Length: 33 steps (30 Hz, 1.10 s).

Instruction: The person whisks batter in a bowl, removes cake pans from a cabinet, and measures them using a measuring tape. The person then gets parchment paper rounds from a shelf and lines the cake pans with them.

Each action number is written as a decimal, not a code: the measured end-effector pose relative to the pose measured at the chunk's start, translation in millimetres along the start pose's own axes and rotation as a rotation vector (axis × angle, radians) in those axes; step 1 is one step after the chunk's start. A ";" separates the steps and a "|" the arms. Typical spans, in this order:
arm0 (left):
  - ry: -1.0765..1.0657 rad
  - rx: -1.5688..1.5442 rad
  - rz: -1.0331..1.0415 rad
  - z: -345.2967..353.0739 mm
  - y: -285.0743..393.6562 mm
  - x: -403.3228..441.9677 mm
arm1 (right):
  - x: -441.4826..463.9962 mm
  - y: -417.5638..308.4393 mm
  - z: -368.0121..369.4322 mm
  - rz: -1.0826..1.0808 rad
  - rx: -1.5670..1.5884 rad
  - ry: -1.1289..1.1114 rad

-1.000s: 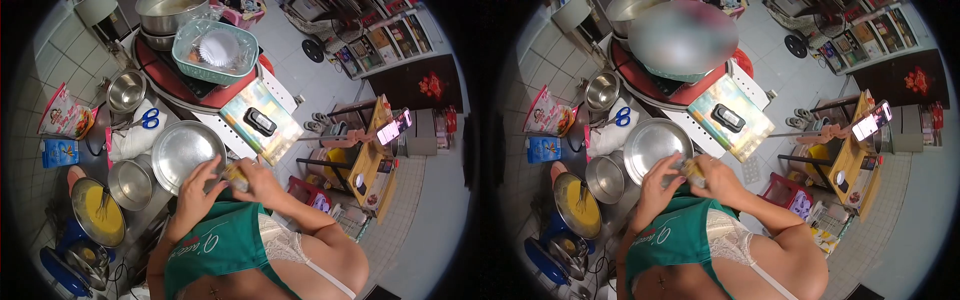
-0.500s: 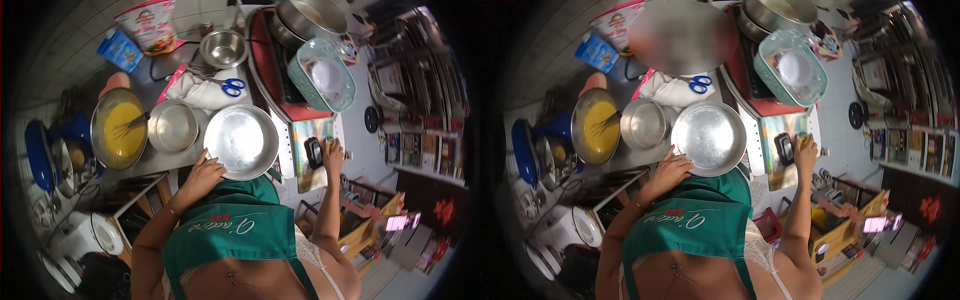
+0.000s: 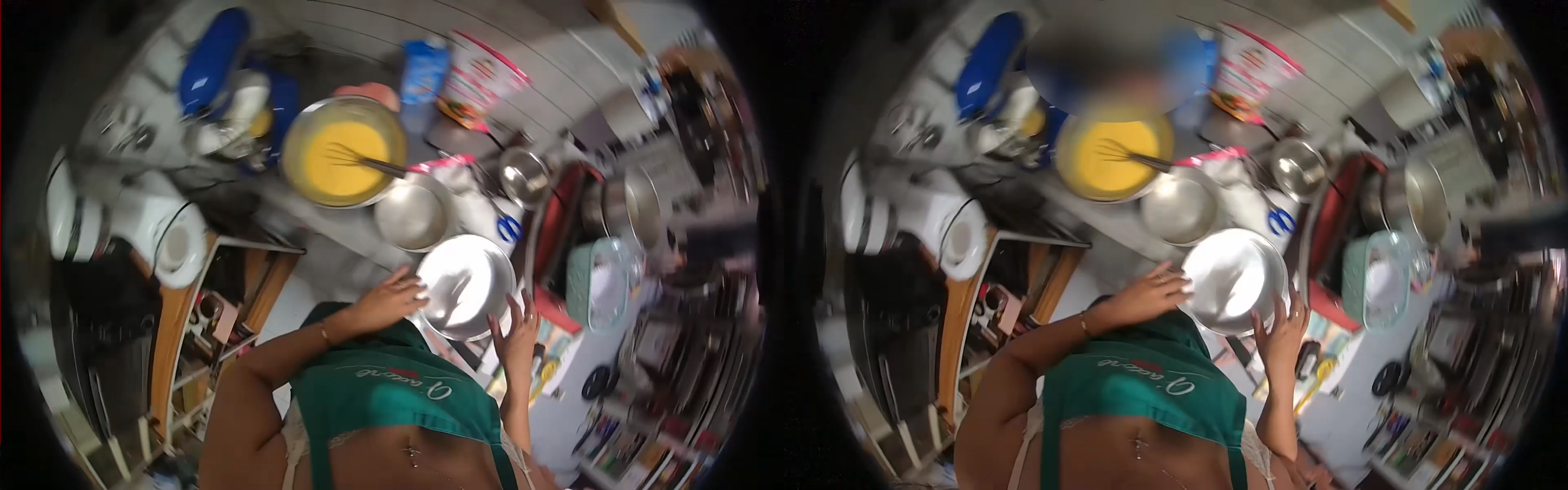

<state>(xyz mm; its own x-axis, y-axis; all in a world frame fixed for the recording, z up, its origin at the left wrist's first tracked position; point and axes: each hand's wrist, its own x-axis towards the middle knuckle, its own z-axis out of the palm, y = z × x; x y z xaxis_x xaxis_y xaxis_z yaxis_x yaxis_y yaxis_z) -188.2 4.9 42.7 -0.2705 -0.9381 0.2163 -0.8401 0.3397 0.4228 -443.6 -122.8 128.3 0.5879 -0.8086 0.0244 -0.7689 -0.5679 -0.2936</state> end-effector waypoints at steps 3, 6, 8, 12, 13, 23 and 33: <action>0.040 -0.101 -0.122 -14.5 4.7 -47.9 | 0.9 -55.1 10.3 -0.175 0.017 0.011; 0.075 -0.075 -0.334 -46.1 14.4 -122.1 | 4.9 -132.1 22.3 -0.360 0.109 -0.055; 0.191 -0.029 -0.462 -58.4 21.9 -194.1 | 2.4 -189.0 30.6 -0.567 0.152 -0.146; 0.432 0.143 -0.941 -69.8 68.3 -357.3 | -15.6 -305.8 65.6 -1.027 0.176 -0.321; 0.428 0.196 -1.109 -71.8 91.5 -394.5 | -22.4 -332.5 75.7 -1.179 0.101 -0.418; 0.960 0.298 -2.217 -2.0 338.0 -510.4 | -165.0 -524.0 174.7 -2.189 -0.342 -1.270; 1.494 0.293 -2.487 67.4 510.9 -612.7 | -474.0 -669.5 179.0 -2.250 0.142 -1.435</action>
<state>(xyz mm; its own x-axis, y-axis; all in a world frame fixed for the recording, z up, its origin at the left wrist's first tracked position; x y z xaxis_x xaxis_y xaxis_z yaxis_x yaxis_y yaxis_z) -483.4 748.7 66.9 0.4667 0.8844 0.0059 0.6993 -0.3731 0.6097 -162.4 668.2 142.3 -0.1471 0.9881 -0.0449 0.6794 0.0679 -0.7306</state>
